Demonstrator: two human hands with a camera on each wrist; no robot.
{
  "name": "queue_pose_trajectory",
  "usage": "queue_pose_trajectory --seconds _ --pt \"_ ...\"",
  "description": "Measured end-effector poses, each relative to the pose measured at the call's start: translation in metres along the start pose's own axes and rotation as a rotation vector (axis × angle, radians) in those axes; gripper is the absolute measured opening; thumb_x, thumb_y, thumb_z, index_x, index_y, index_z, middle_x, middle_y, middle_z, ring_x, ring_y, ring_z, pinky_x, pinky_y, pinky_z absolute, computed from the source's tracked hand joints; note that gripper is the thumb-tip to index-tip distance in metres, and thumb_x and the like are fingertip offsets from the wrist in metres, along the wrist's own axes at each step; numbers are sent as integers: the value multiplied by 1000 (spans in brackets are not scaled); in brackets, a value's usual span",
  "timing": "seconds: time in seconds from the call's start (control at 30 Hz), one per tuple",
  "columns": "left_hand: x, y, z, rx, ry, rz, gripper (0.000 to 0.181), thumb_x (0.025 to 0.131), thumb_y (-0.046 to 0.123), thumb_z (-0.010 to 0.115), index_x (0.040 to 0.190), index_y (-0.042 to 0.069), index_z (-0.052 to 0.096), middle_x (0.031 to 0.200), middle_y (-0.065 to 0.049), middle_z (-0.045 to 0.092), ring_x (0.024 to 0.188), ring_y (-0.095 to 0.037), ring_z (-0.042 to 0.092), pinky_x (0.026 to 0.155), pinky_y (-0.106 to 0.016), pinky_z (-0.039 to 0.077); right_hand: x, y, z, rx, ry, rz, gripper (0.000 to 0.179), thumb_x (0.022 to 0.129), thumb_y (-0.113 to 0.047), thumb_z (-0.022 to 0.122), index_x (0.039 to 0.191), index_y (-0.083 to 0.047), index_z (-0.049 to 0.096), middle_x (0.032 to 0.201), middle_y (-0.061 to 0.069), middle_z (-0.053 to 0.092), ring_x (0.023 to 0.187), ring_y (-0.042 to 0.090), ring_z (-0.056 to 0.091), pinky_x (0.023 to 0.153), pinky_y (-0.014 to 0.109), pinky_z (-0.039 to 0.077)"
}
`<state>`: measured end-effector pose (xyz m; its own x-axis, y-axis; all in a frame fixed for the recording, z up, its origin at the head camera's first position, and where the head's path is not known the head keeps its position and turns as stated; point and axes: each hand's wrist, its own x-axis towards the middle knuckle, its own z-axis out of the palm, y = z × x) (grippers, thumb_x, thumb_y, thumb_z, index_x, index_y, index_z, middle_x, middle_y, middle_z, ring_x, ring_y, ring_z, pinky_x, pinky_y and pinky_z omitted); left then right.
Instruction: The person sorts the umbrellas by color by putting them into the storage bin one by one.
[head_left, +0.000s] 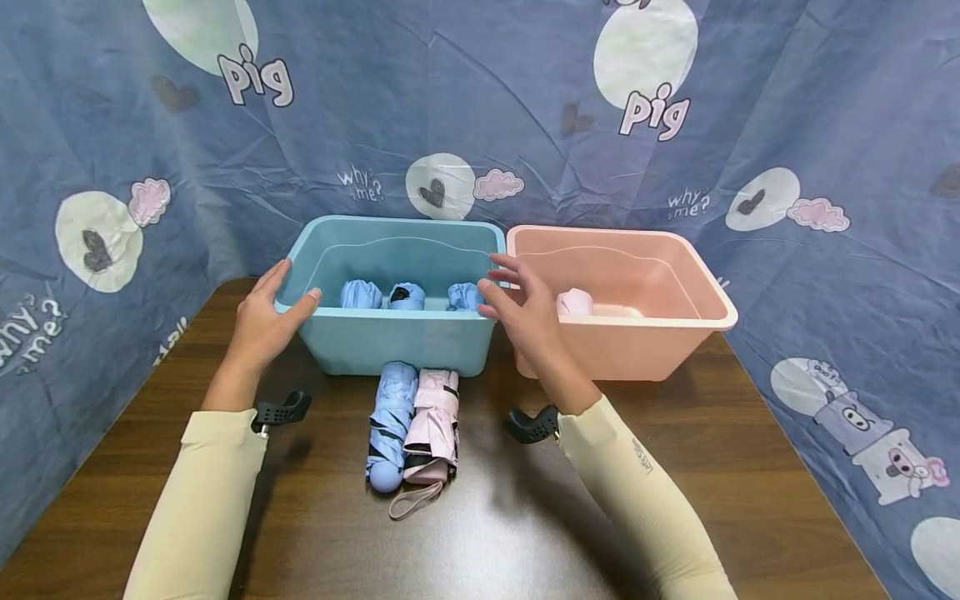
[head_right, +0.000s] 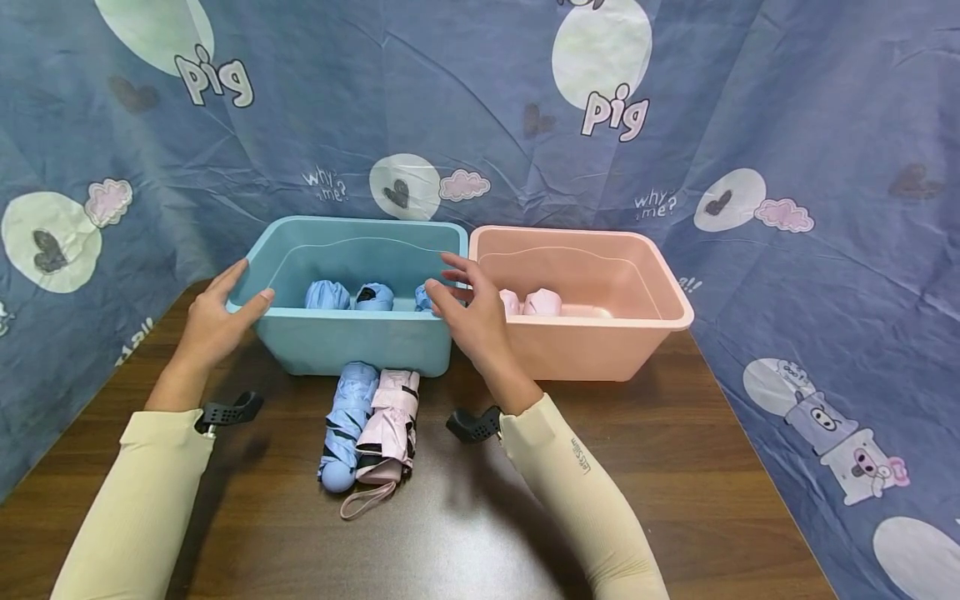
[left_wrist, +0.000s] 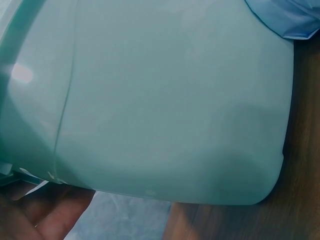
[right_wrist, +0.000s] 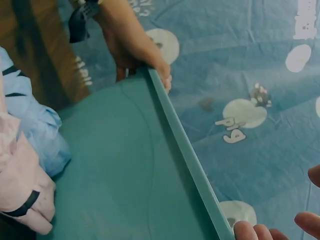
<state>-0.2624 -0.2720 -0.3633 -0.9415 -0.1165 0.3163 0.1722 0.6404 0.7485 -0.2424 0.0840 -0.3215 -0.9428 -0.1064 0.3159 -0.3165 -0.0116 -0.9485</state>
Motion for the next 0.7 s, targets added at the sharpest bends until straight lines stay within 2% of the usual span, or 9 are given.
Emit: queue_pose_trajectory --seconds 0.23,0.5,0.7 --pt "0 0 0 9 8 16 77 91 41 60 153 11 27 157 -13 26 142 -37 24 110 -59 22 -15 6 -6 111 9 40 39 91 -13 67 129 -6 58 118 16 56 104 31 61 78 39 56" --pt "0 0 0 6 4 6 76 92 42 58 153 11 26 158 -12 25 142 -36 23 110 -58 21 -31 15 -12 29 -21 67 38 92 -20 67 126 -6 58 119 13 57 106 25 61 78 36 56" --pt "-1 1 0 12 0 -7 77 91 44 58 154 12 26 158 -11 24 142 -35 23 110 -58 22 -38 23 -11 20 -50 56 35 93 -17 66 124 -2 59 113 18 58 106 40 59 78 36 56"
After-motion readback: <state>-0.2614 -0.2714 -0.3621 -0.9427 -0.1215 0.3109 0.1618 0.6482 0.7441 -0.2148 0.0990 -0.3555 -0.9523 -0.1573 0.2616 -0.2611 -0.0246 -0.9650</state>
